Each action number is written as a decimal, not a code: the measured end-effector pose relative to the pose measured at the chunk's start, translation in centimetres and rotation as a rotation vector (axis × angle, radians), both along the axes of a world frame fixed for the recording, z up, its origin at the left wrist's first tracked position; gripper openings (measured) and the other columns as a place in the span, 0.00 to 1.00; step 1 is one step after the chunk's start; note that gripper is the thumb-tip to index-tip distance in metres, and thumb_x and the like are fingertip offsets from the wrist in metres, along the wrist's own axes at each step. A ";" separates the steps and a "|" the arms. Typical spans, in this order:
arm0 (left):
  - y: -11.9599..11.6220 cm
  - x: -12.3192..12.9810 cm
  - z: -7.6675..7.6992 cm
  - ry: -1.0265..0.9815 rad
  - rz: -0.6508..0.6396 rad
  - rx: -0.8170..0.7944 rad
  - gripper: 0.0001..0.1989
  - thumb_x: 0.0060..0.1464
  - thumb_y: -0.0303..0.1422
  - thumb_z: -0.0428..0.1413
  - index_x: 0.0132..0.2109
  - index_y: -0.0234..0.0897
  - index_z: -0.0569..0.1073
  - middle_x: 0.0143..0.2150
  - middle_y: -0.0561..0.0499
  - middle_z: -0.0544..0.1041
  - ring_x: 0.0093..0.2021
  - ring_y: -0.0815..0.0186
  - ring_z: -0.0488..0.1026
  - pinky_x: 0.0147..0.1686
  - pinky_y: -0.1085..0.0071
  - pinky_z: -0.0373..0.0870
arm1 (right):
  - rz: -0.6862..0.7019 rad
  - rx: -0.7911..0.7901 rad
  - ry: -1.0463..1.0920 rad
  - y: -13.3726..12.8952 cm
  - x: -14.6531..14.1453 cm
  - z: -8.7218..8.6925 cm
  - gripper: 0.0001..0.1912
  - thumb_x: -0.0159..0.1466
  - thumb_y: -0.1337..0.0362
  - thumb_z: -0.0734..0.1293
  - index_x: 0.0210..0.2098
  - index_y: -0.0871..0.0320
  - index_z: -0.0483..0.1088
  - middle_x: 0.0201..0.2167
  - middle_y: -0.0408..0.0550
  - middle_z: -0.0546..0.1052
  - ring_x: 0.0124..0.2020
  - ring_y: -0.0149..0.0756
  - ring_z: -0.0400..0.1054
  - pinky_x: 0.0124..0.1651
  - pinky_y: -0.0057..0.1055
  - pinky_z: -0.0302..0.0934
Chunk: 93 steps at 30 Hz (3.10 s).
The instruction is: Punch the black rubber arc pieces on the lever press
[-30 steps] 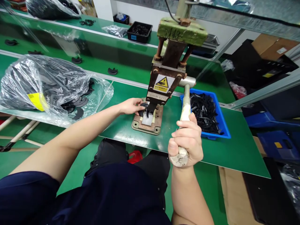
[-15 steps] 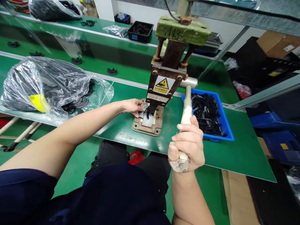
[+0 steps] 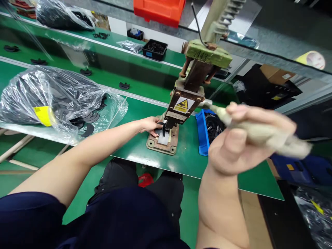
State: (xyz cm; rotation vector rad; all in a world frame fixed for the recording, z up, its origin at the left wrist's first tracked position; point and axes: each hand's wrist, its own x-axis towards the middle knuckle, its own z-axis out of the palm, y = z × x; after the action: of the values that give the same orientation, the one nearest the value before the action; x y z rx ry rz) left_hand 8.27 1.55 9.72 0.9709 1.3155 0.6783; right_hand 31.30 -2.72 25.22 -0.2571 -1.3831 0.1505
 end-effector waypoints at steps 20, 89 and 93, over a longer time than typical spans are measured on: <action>-8.6 -1.8 1.7 -0.127 0.073 0.252 0.15 0.69 0.44 0.59 0.44 0.38 0.67 0.28 0.51 0.80 0.23 0.65 0.80 0.22 0.75 0.76 | 0.035 -0.854 -0.256 -5.3 0.1 -16.2 0.21 0.65 0.55 0.74 0.54 0.54 0.72 0.48 0.53 0.81 0.45 0.36 0.78 0.54 0.41 0.76; 9.3 -7.0 -3.1 0.028 0.602 0.178 0.09 0.68 0.30 0.60 0.37 0.33 0.72 0.30 0.49 0.79 0.26 0.72 0.75 0.34 0.76 0.76 | -0.328 -0.715 -0.695 -7.7 11.5 -16.7 0.07 0.69 0.60 0.67 0.44 0.50 0.77 0.41 0.48 0.82 0.43 0.40 0.80 0.46 0.40 0.78; 5.0 -6.8 -5.6 0.077 0.529 0.252 0.06 0.68 0.28 0.59 0.39 0.34 0.73 0.33 0.52 0.79 0.29 0.74 0.75 0.35 0.78 0.74 | -0.465 -0.798 -0.721 -3.9 14.5 -16.0 0.11 0.71 0.56 0.65 0.44 0.54 0.77 0.42 0.50 0.82 0.43 0.39 0.78 0.49 0.40 0.75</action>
State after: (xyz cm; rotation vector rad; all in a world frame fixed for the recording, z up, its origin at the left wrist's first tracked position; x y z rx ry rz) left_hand 1.48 6.59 4.14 0.8544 1.5996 1.2443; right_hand 45.80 -6.62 9.26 -1.3925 -1.8721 0.2285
